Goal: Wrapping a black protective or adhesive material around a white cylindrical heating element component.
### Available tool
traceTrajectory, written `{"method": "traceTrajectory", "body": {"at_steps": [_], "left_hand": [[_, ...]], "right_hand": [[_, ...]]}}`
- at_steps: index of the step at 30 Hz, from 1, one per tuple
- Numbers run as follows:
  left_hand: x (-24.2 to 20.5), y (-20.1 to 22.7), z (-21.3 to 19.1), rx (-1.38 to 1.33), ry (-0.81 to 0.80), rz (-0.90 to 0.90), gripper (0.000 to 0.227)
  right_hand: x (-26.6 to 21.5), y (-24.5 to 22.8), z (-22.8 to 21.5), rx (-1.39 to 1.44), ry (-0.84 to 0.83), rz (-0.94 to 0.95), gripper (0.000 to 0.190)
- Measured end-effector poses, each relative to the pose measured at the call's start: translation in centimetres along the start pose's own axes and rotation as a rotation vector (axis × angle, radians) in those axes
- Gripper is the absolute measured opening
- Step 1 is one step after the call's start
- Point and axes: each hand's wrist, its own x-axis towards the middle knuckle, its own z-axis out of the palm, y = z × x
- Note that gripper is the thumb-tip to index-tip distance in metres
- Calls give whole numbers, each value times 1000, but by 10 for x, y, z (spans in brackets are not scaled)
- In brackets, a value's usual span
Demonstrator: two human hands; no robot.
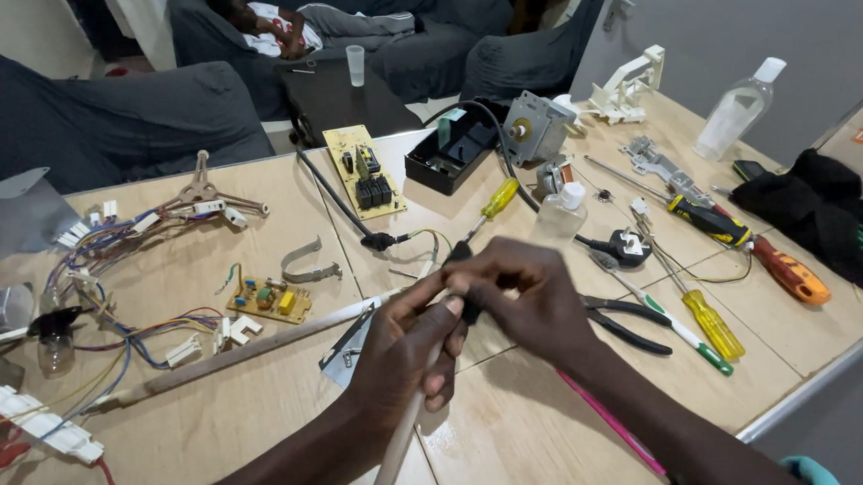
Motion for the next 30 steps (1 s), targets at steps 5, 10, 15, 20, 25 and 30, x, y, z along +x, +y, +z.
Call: {"method": "traceTrajectory", "body": {"at_steps": [5, 10, 15, 20, 25, 30], "left_hand": [[1, -1, -3, 1, -15, -2, 58], [-2, -1, -1, 88, -38, 17, 65], [1, -3, -6, -19, -45, 3, 60], [-1, 0, -2, -23, 20, -45, 57], [-5, 1, -2, 75, -26, 2, 75], [-6, 1, -3, 90, -33, 0, 71]], "right_hand": [[4, 1, 0, 182, -56, 113, 23], [7, -9, -8, 79, 205, 23, 22], [6, 1, -15, -218, 90, -84, 31], [2, -4, -8, 19, -101, -58, 17], [4, 2, -8, 102, 71, 67, 14], [0, -1, -5, 188, 50, 60, 15]]}}
